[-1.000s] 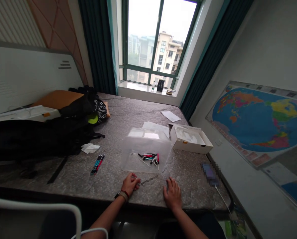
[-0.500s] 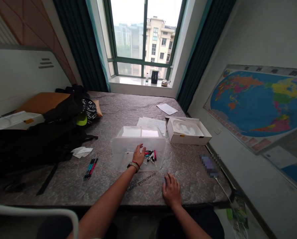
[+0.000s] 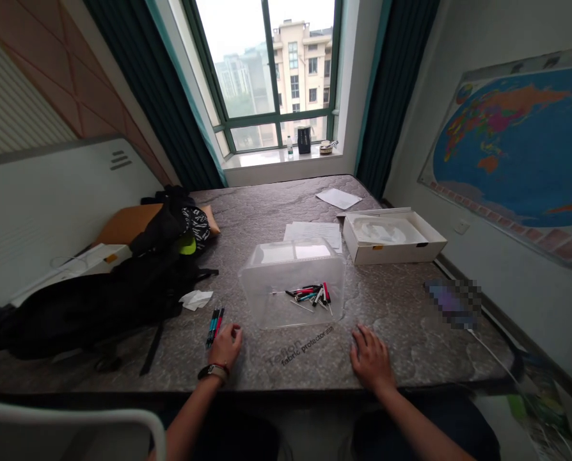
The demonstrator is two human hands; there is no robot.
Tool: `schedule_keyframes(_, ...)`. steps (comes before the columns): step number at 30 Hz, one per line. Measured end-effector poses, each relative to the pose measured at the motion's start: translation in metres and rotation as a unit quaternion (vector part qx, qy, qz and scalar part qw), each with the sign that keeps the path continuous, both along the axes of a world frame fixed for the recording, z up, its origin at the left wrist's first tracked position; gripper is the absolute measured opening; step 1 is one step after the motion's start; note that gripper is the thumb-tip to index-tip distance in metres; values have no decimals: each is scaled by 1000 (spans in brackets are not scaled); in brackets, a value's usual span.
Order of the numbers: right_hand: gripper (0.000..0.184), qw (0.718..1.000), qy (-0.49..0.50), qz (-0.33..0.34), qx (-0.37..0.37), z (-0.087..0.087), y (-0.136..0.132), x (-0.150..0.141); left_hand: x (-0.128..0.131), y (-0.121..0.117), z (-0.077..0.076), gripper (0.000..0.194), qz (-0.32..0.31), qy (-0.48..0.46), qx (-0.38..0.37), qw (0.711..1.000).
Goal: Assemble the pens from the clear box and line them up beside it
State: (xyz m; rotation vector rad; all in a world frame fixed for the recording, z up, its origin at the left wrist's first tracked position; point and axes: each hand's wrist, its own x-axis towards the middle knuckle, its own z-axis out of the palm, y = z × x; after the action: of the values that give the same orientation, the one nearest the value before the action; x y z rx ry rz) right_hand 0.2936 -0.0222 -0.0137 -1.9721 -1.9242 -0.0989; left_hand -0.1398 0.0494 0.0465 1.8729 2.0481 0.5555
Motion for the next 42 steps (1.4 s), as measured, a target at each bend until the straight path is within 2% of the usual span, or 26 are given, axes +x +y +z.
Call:
schedule_keyframes(5,38,1000,-6,2,5,0,1,0,-37,51,11,23,71,115,-39,990)
schedule_keyframes(10,39,1000,-14,1,2,1,1,1,-53,81,-1,31,90,167,-96,977)
schedule_keyframes(16,40,1000,-5,-1,1,-6,2,3,-62,89,-11,22,71,151,-92,982)
schedule_keyframes(21,40,1000,-3,-3,1,-8,1,4,-56,75,-11,21,86,138,-71,984)
schedule_keyframes(23,40,1000,-4,-3,4,-7,1,4,-45,58,-12,18,82,122,-31,989)
schedule_keyframes(26,39,1000,-2,1,8,-7,1,3,-16,19,-16,19,38,61,113,991)
schedule_keyframes(29,40,1000,6,4,13,-7,0,2,26,-21,-20,29,-49,84,158,983)
schedule_keyframes(32,39,1000,18,4,16,-6,0,3,74,-46,-24,23,-168,74,180,966)
schedule_keyframes(36,36,997,69,-9,18,5,0,-1,126,-53,-31,25,-228,77,151,959)
schedule_keyframes(39,28,984,177,-21,-2,14,7,-25,145,-50,-38,26,-232,85,136,960)
schedule_keyframes(41,31,953,291,29,-73,16,15,-53,149,-48,-41,24,-232,89,138,959)
schedule_keyframes(42,38,927,350,51,-127,14,20,-69,149,-47,-43,23,-234,91,142,957)
